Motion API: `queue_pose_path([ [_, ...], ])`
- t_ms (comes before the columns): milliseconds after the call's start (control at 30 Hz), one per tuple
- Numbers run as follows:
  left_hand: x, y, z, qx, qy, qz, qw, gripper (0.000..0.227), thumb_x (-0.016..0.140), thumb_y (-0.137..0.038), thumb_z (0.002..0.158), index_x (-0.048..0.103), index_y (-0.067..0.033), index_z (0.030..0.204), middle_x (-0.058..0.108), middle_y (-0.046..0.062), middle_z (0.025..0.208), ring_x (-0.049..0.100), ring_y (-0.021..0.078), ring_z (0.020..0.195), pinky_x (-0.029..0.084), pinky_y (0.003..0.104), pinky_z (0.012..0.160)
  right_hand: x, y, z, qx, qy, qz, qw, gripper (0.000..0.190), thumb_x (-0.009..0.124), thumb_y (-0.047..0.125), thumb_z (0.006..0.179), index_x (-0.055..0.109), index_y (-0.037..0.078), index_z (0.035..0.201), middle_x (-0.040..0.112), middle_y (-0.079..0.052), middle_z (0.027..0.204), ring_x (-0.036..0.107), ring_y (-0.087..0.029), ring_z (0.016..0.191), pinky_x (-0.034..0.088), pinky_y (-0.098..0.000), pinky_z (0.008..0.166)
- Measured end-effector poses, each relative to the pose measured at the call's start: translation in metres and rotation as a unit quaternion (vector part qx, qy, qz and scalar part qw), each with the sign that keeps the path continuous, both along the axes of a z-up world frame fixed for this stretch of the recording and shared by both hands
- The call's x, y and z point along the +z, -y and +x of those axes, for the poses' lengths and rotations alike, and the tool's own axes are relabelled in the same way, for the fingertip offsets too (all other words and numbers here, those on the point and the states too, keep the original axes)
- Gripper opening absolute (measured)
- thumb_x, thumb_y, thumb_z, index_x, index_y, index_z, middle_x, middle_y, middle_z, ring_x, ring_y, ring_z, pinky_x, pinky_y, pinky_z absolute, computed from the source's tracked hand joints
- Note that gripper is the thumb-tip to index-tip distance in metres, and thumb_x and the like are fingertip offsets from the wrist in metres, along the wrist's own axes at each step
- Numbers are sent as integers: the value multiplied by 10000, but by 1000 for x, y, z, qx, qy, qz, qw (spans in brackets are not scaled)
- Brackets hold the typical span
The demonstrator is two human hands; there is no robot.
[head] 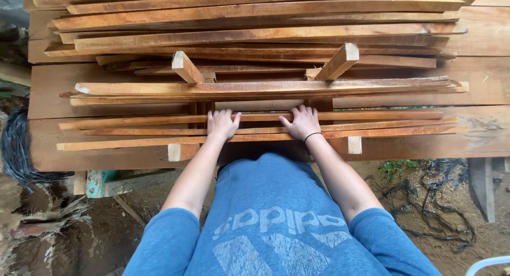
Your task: Arranging and sorting thin wooden slats on a workbench in a workshop.
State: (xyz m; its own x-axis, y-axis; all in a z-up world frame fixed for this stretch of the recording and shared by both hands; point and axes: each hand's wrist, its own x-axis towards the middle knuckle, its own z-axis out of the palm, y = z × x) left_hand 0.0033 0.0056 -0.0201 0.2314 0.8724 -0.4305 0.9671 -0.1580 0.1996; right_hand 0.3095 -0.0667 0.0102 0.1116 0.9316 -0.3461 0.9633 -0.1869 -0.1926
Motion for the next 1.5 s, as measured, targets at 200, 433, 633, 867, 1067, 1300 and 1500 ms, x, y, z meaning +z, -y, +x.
queue_pose_path([
  [200,3,6,-2,-4,42,60,997,523,390,-607,1033,667,-182,1163,700,107,1129,638,290,1189,335,483,1153,2,7,1,11,-29,46,998,646,509,747,915,583,169,1194,645,-83,1156,596,-285,1205,266,-561,1212],
  [433,-13,2,-1,19,-27,-63,997,731,211,-689,1030,665,-174,1282,709,95,1307,588,287,1307,153,515,1237,-22,0,3,-27,-20,-103,994,672,382,750,923,553,166,1207,682,-122,1254,561,-292,1316,105,-612,1249],
  [633,1,1,0,25,-8,-40,999,691,270,-675,1035,670,-170,1289,705,114,1305,611,300,1285,215,522,1218,-6,-6,1,-14,-7,-130,991,784,285,799,956,574,194,1363,630,-87,1384,508,-270,1371,150,-594,1248],
  [867,-6,3,-3,31,23,41,998,559,457,-614,971,601,-134,1219,690,137,1218,598,320,1249,240,531,1214,-22,0,4,-50,-23,-19,998,466,564,588,943,549,209,1214,634,-58,1196,548,-277,1269,207,-582,1232],
  [1067,4,8,-4,18,87,128,988,407,512,-556,1003,685,-188,1000,696,68,992,683,286,1038,433,473,1034,8,6,-3,-13,-53,115,992,391,574,600,970,677,223,959,639,-19,984,654,-248,1041,414,-503,1099],
  [1300,19,3,0,54,14,-45,997,578,386,-635,968,803,-234,962,794,79,1005,731,328,1072,496,448,956,5,7,2,-64,-70,23,995,432,546,641,943,729,255,880,697,-46,893,716,-307,960,565,-451,916],
  [1500,-14,4,-4,8,16,18,1000,510,401,-629,957,751,-258,939,782,23,983,746,261,1010,474,440,941,-20,5,4,-20,-30,76,996,404,544,651,927,707,284,882,692,27,891,707,-228,932,564,-424,837],
])
